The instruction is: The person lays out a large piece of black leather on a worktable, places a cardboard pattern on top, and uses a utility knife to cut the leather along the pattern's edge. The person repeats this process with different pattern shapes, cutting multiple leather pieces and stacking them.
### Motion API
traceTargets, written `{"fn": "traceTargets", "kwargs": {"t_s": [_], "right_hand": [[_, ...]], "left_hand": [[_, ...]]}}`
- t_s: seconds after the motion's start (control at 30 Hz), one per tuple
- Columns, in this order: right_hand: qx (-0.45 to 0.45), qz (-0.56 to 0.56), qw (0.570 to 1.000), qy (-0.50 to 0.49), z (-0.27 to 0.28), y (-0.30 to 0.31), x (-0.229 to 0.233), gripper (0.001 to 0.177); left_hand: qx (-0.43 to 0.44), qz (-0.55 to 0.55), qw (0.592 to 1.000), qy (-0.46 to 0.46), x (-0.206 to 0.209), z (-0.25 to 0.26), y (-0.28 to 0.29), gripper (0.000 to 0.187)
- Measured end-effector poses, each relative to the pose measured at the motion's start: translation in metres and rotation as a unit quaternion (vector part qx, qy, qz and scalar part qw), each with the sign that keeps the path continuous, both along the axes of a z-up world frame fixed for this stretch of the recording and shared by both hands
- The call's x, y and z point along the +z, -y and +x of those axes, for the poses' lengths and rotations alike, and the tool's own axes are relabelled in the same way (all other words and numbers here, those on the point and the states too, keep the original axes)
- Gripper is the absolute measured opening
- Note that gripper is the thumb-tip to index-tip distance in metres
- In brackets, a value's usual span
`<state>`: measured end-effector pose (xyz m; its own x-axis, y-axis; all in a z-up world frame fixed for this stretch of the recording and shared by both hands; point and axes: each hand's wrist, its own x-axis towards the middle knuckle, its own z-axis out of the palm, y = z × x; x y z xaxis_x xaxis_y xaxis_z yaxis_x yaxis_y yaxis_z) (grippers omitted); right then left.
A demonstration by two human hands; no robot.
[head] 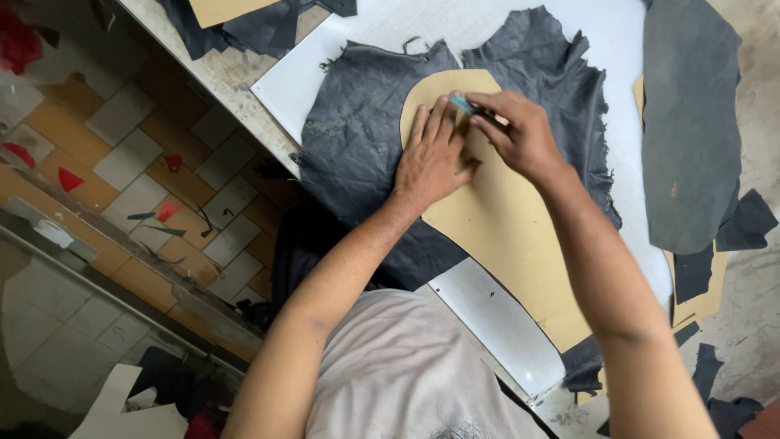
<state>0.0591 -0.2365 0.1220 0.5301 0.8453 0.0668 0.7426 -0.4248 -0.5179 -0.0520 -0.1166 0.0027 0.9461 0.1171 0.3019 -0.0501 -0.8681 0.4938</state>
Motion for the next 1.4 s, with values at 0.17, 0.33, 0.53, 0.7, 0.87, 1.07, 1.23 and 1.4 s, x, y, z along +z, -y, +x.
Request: {"fn": "traceTargets", "kwargs": {"t_s": [0.17,0.33,0.53,0.7,0.87,1.07,1.23,1.4], "right_hand": [[0.203,-0.158,0.953,0.163,0.051,-0.094,-0.001,0.03],[0.306,-0.125,0.923,0.197,0.075,-0.098,-0.019,0.039],[0.201,-0.143,0.944,0.219,0.097,-0.046,-0.022,0.047],[0.1,-0.156,0.953,0.238,0.102,0.009,-0.027,0.04],[0.086,-0.141,0.946,0.278,0.108,0.039,-0.026,0.041],[0.117,-0.109,0.942,0.295,0.116,0.037,-0.024,0.036],[0.063,-0.152,0.954,0.252,0.104,0.027,-0.006,0.031],[-0.104,-0.113,0.964,0.217,0.039,0.024,-0.017,0.025]], "left_hand": [[-0.049,-0.026,0.993,-0.102,0.003,0.002,-0.002,0.106],[-0.017,-0.02,0.999,-0.047,0.007,0.0,-0.004,0.114],[-0.014,-0.042,0.998,-0.047,0.007,0.002,-0.004,0.11],[-0.018,-0.052,0.998,-0.041,0.005,0.004,-0.005,0.111],[-0.023,-0.055,0.997,-0.049,0.006,0.005,-0.001,0.113],[-0.027,-0.055,0.997,-0.046,0.003,0.005,-0.003,0.114],[-0.032,-0.06,0.997,-0.041,0.01,0.005,-0.003,0.119],[-0.04,-0.048,0.996,-0.065,0.01,0.0,0.0,0.12]]}}
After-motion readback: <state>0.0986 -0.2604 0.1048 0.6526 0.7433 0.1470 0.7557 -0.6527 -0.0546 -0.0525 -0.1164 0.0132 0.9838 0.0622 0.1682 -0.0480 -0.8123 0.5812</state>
